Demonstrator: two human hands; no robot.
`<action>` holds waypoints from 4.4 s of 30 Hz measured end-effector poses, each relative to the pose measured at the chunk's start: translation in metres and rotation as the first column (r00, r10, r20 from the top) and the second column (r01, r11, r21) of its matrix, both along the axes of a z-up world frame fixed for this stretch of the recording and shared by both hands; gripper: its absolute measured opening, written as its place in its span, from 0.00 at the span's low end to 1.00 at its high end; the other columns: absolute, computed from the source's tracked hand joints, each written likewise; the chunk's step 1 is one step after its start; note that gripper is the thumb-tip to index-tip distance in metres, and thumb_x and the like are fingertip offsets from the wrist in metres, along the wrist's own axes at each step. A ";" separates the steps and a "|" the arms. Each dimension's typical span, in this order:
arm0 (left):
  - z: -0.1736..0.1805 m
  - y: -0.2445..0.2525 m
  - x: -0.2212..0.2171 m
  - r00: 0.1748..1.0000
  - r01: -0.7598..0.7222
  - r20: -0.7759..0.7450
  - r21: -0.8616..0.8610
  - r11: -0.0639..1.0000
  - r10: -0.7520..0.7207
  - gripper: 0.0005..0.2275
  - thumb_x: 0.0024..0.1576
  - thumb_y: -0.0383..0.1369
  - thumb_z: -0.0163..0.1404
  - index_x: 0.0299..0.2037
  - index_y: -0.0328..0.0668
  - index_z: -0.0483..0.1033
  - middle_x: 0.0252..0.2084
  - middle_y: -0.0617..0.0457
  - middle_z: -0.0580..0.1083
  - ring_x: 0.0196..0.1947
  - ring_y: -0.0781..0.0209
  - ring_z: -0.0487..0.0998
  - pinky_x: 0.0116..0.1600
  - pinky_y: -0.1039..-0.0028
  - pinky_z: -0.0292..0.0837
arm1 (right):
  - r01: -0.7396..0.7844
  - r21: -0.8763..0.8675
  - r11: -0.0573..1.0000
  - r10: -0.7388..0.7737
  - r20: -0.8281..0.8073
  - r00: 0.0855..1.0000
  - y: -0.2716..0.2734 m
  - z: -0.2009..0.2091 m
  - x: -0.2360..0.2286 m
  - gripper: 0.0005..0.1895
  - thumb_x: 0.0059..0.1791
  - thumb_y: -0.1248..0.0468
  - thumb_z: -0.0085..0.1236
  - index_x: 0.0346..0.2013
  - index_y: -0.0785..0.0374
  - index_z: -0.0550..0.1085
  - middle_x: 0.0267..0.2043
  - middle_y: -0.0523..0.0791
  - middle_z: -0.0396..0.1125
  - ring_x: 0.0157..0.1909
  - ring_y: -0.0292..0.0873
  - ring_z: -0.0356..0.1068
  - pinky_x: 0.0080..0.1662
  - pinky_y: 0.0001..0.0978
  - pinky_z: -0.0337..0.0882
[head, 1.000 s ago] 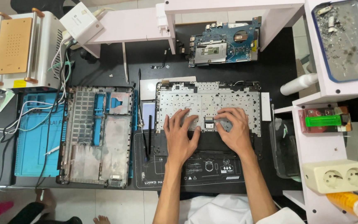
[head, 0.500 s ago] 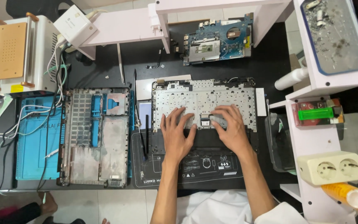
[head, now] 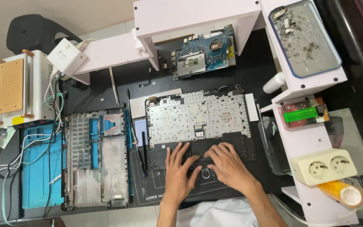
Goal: The person assembles a laptop by first placing the screen bezel onto the display panel and securing it. They then flip the assembly over and use a screwdriver to fasten screws along the edges of the screen frame.
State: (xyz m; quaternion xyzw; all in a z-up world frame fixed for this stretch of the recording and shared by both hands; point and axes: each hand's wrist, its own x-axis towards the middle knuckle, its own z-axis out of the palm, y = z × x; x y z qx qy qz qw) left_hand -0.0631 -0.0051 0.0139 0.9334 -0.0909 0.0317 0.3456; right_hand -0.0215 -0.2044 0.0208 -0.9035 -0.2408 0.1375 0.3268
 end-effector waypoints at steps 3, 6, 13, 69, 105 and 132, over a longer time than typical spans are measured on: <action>-0.001 -0.001 -0.001 1.000 -0.012 -0.029 0.018 1.000 0.012 0.14 0.54 0.37 0.60 0.46 0.42 0.78 0.67 0.44 0.67 0.71 0.42 0.60 0.74 0.44 0.42 | -0.046 0.000 0.999 0.046 0.047 0.998 0.001 0.001 0.001 0.14 0.45 0.67 0.60 0.43 0.66 0.70 0.45 0.48 0.65 0.57 0.54 0.64 0.65 0.50 0.56; 0.011 -0.002 0.003 1.000 0.010 -0.026 0.036 0.999 -0.010 0.15 0.52 0.37 0.62 0.45 0.41 0.74 0.66 0.42 0.65 0.70 0.41 0.60 0.72 0.42 0.42 | -0.075 0.033 0.997 0.071 0.118 0.991 0.000 -0.003 -0.005 0.14 0.45 0.68 0.60 0.44 0.68 0.68 0.45 0.49 0.65 0.54 0.55 0.65 0.67 0.54 0.53; 0.013 -0.003 0.005 0.998 0.055 -0.015 0.111 0.992 -0.054 0.15 0.52 0.34 0.61 0.45 0.40 0.71 0.65 0.41 0.65 0.70 0.41 0.60 0.71 0.40 0.44 | -0.022 0.026 0.999 0.022 -0.018 1.000 0.008 0.009 0.001 0.16 0.42 0.70 0.62 0.40 0.68 0.67 0.40 0.50 0.63 0.52 0.54 0.65 0.69 0.54 0.50; 0.012 -0.002 0.002 0.996 0.093 -0.018 0.082 0.992 -0.092 0.13 0.52 0.35 0.61 0.43 0.39 0.75 0.64 0.46 0.69 0.71 0.42 0.60 0.71 0.38 0.44 | -0.069 -0.148 0.987 0.087 0.120 0.989 -0.002 -0.026 -0.056 0.37 0.50 0.54 0.52 0.69 0.67 0.57 0.77 0.50 0.45 0.77 0.52 0.39 0.69 0.52 0.43; 0.078 0.007 0.039 0.917 0.064 0.370 0.232 0.971 -0.149 0.14 0.54 0.37 0.61 0.45 0.38 0.79 0.51 0.53 0.78 0.57 0.57 0.78 0.68 0.52 0.63 | 0.056 -0.201 0.978 0.031 0.405 0.914 0.033 -0.054 0.009 0.40 0.45 0.57 0.52 0.71 0.62 0.57 0.71 0.54 0.53 0.73 0.60 0.50 0.70 0.68 0.42; 0.157 0.024 0.159 0.921 0.042 0.349 0.348 0.937 -0.171 0.12 0.60 0.44 0.57 0.38 0.45 0.75 0.34 0.55 0.75 0.36 0.53 0.78 0.42 0.64 0.68 | 0.090 -0.118 0.989 -0.034 0.412 0.910 0.036 -0.035 0.013 0.29 0.56 0.55 0.39 0.72 0.58 0.58 0.77 0.52 0.47 0.78 0.55 0.43 0.71 0.64 0.42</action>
